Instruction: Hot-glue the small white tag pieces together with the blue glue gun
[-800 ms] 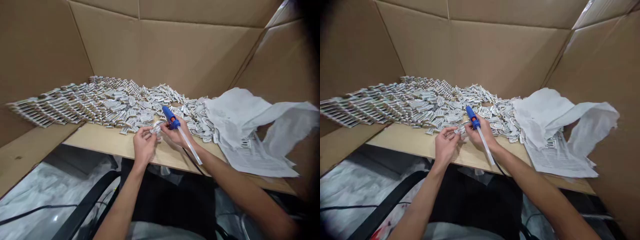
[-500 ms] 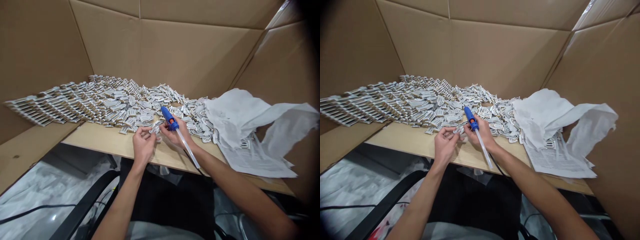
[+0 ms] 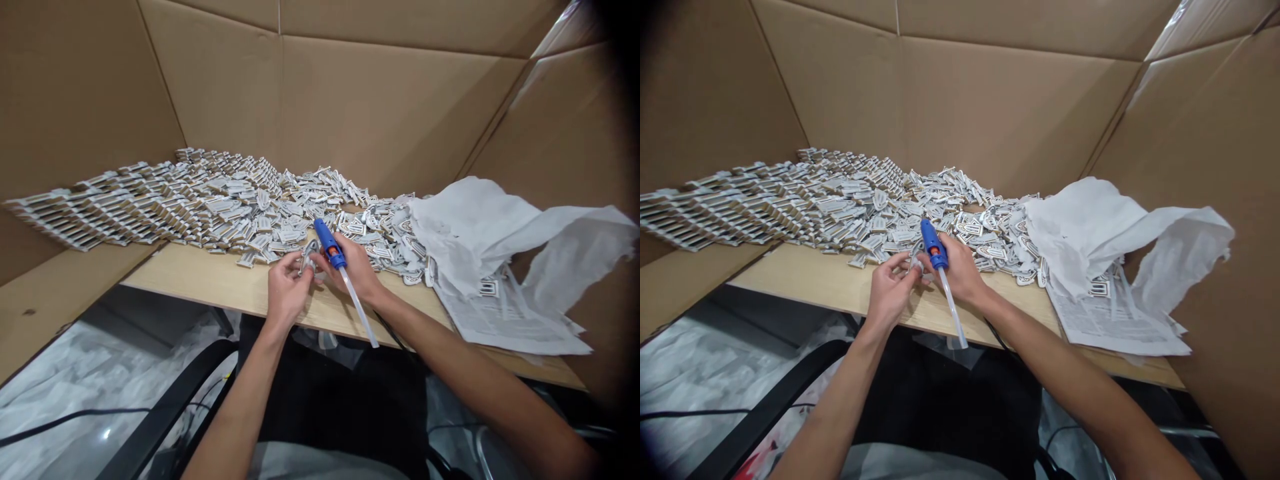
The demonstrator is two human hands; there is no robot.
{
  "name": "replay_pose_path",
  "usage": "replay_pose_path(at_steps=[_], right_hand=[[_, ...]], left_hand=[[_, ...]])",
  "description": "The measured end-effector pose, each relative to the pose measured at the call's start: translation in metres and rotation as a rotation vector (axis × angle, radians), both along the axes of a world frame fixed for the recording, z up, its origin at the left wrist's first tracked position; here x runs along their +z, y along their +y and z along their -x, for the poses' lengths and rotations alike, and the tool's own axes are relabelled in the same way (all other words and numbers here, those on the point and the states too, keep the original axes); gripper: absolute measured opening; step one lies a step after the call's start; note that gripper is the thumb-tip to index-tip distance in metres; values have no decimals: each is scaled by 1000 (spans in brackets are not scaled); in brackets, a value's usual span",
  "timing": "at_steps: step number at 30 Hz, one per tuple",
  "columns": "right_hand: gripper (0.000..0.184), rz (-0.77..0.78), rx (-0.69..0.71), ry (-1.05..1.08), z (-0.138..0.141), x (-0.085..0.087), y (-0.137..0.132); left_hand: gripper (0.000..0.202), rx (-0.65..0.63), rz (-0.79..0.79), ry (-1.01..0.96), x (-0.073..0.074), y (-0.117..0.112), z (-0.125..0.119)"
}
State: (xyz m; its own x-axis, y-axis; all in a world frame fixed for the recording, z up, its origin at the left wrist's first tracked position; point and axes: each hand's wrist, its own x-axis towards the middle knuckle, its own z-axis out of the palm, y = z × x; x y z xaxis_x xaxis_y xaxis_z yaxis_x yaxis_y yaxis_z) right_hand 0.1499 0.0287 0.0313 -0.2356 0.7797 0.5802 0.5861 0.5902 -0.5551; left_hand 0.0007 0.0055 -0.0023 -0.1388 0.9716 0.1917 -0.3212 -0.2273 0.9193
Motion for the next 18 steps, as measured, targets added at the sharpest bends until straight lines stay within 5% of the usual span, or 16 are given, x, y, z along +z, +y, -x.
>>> replay_pose_path(at_steps=[3, 9, 18], right_hand=[[36, -47, 60, 25, 1, 6, -3], [52, 179, 90, -25, -8, 12, -1], [45, 207, 202, -109, -12, 14, 0]], left_hand=[[36, 4, 8, -57, -1, 2, 0], [36, 103, 65, -190, 0, 4, -1], [35, 181, 41, -68, -5, 5, 3]])
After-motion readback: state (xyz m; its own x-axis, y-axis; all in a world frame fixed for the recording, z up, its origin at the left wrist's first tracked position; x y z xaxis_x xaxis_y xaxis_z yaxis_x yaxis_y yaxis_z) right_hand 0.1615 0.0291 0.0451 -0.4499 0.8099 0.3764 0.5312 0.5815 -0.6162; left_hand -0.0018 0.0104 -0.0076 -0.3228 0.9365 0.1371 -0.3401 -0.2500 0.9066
